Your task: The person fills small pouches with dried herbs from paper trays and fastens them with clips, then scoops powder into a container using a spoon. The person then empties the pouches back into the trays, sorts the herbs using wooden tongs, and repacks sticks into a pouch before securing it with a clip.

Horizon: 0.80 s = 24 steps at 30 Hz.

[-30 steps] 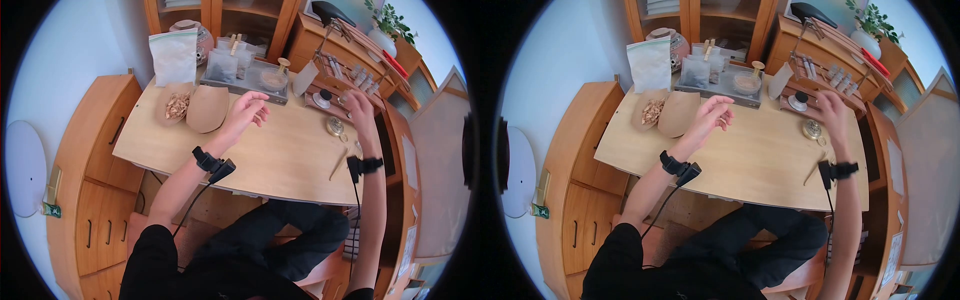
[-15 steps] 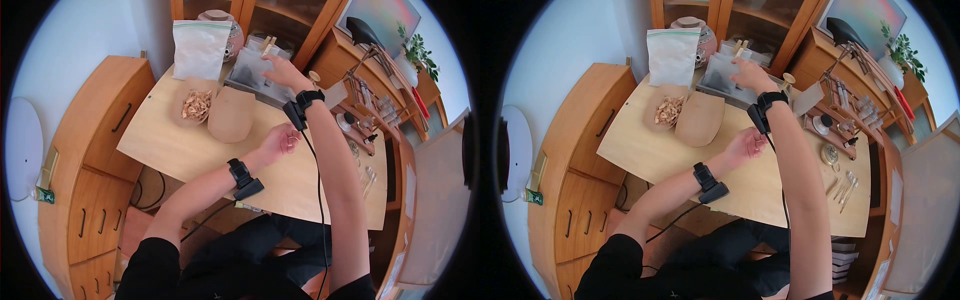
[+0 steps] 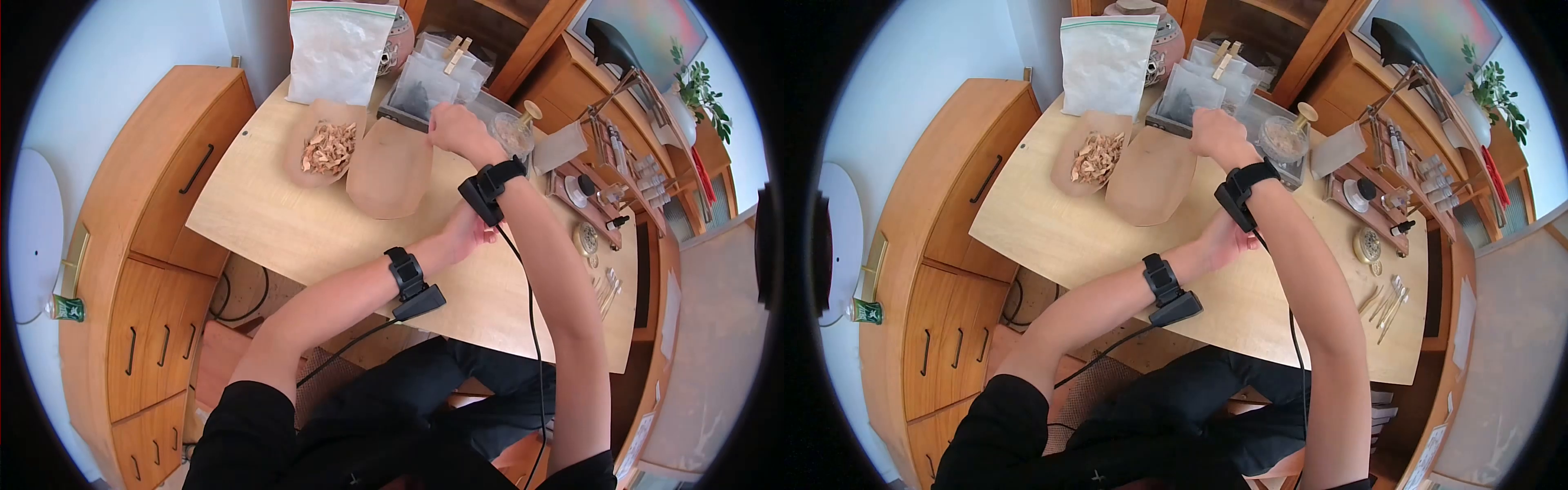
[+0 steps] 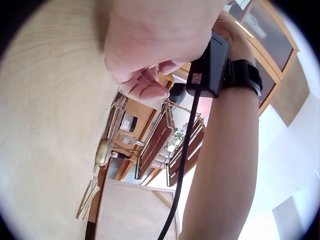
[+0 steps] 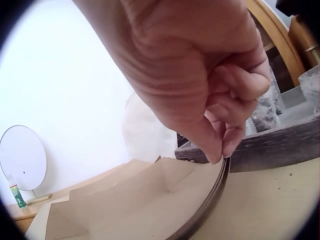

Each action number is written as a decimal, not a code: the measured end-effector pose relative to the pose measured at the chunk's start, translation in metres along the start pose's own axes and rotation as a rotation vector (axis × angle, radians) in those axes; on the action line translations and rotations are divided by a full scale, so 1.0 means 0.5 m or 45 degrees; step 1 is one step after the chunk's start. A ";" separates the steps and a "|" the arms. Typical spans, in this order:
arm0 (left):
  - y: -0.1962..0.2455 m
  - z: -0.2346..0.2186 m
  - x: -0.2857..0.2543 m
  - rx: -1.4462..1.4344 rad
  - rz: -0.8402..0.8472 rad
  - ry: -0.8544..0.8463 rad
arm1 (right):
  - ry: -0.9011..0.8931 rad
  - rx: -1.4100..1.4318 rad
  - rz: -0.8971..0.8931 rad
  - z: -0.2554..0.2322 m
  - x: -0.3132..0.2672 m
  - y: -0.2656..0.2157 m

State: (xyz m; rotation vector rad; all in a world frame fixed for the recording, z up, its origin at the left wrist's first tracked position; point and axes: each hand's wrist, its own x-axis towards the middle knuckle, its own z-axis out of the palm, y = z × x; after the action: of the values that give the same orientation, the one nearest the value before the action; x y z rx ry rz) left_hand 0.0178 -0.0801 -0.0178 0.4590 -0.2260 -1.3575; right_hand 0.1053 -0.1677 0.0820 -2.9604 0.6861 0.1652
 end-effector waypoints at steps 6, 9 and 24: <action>-0.002 -0.012 0.011 0.057 0.007 0.035 | -0.100 0.127 0.158 -0.002 -0.002 0.002; -0.001 -0.009 0.006 0.065 0.024 0.011 | -0.188 0.143 0.182 0.003 0.001 0.006; 0.004 -0.010 0.015 0.130 0.036 -0.006 | -0.076 0.787 -0.187 -0.064 -0.056 0.076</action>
State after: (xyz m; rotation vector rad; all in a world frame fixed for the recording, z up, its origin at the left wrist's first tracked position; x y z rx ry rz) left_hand 0.0232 -0.0862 -0.0220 0.5363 -0.3054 -1.3234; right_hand 0.0662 -0.1935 0.1147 -2.3864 0.4106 0.0212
